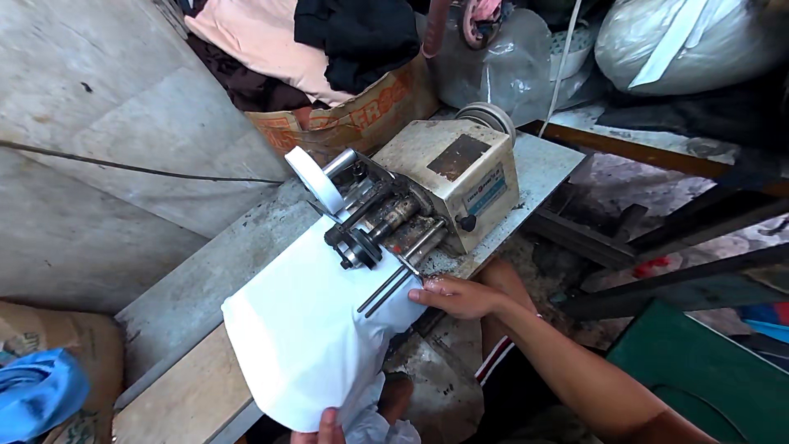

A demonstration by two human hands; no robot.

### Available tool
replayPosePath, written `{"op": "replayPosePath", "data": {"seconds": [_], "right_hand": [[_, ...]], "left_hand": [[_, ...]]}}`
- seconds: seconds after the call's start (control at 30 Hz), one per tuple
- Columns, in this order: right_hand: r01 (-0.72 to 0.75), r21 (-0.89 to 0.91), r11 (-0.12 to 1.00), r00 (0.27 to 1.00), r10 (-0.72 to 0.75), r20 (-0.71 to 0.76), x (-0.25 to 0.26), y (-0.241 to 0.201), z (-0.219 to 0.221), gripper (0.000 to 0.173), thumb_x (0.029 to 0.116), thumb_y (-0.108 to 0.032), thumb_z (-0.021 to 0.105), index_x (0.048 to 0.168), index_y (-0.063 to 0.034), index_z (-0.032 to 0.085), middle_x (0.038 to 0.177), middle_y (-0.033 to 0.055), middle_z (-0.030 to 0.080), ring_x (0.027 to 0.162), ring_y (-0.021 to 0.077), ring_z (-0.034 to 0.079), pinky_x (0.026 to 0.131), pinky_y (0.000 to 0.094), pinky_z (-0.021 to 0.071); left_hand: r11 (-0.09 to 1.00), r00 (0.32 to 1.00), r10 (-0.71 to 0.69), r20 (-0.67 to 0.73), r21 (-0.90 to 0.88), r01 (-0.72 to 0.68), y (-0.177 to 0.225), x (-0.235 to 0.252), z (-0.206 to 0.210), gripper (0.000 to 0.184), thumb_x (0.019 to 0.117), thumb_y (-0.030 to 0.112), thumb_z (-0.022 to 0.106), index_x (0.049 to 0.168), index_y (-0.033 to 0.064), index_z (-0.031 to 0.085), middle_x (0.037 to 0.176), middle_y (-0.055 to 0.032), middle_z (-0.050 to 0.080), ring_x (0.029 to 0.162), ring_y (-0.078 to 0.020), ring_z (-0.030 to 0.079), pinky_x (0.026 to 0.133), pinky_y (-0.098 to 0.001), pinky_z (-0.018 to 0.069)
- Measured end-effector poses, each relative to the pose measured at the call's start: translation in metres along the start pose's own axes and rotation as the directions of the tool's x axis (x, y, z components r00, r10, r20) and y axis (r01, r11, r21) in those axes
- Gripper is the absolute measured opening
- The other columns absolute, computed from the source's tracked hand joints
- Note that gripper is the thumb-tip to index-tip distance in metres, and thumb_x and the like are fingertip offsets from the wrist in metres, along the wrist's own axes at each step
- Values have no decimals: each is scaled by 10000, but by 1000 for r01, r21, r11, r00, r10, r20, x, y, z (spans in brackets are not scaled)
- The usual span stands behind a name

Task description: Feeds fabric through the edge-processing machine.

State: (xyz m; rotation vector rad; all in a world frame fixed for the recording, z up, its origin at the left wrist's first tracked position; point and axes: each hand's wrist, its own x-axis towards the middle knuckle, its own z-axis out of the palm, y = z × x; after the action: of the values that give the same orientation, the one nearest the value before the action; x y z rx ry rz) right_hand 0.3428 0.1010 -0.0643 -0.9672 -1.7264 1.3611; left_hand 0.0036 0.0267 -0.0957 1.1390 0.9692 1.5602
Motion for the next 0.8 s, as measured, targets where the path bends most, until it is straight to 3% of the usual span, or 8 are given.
{"op": "replayPosePath", "data": {"seconds": [0.13,0.23,0.33,0.43,0.53,0.63,0.7,0.8], "right_hand": [[-22,-15,1000,1000,22,12,0,0,0,425,1109,-369,403,1049,-29,650,921,-7,657,900,-19,607,851,233,499],[-18,-16,1000,1000,18,14,0,1,0,419,1108,-369,408,1017,-37,646,889,-14,645,870,-20,603,823,225,499],[-29,-18,999,999,29,14,0,0,1,417,1108,-368,407,982,-45,640,860,-25,633,840,-24,597,798,215,497],[-33,-28,999,999,34,17,1,-2,1,425,1109,-362,402,962,-42,638,839,-25,616,816,-25,579,783,214,484],[-33,-25,999,999,34,15,1,-2,1,431,1109,-366,398,964,-40,639,853,-16,621,837,-16,583,798,226,483],[-26,-2,1000,1000,26,-3,0,-2,2,415,1107,-363,408,1042,-36,656,914,-23,654,893,-35,599,846,217,495],[-15,3,1000,1000,15,-8,0,-3,2,409,1110,-352,402,1107,-33,658,958,-31,672,933,-53,607,888,205,500],[-17,4,1000,1000,17,-15,0,-2,3,403,1110,-355,404,1109,-37,652,960,-37,667,935,-59,601,887,196,494]], "left_hand": [[999,1000,-8,21,44,8,0,1,-1,323,919,151,754,1204,221,616,1113,88,752,1052,-55,705,955,-290,583],[1000,998,4,58,-14,-3,-2,-1,-2,283,906,211,771,1176,264,704,1106,74,760,1048,-64,707,967,-308,575],[997,997,61,36,-54,-59,-3,4,-4,288,937,207,737,1214,240,663,1136,55,746,1085,-76,694,990,-320,563],[1000,998,3,59,24,-4,2,1,3,314,896,213,782,1183,265,665,1116,100,756,1068,-39,696,975,-274,566],[999,999,32,8,-45,-32,-2,0,0,293,914,198,764,1190,227,671,1104,51,754,1046,-81,709,955,-325,584],[999,999,-14,39,53,12,-1,-2,3,309,911,195,768,1188,265,649,1105,112,755,1048,-37,703,959,-274,577],[1000,997,-14,73,2,14,-2,-3,3,289,902,232,775,1179,279,705,1106,92,759,1044,-48,706,962,-287,575],[998,997,33,68,-57,-30,-7,2,-2,329,926,233,752,1238,239,647,1150,66,738,1089,-68,686,997,-308,552]]}}
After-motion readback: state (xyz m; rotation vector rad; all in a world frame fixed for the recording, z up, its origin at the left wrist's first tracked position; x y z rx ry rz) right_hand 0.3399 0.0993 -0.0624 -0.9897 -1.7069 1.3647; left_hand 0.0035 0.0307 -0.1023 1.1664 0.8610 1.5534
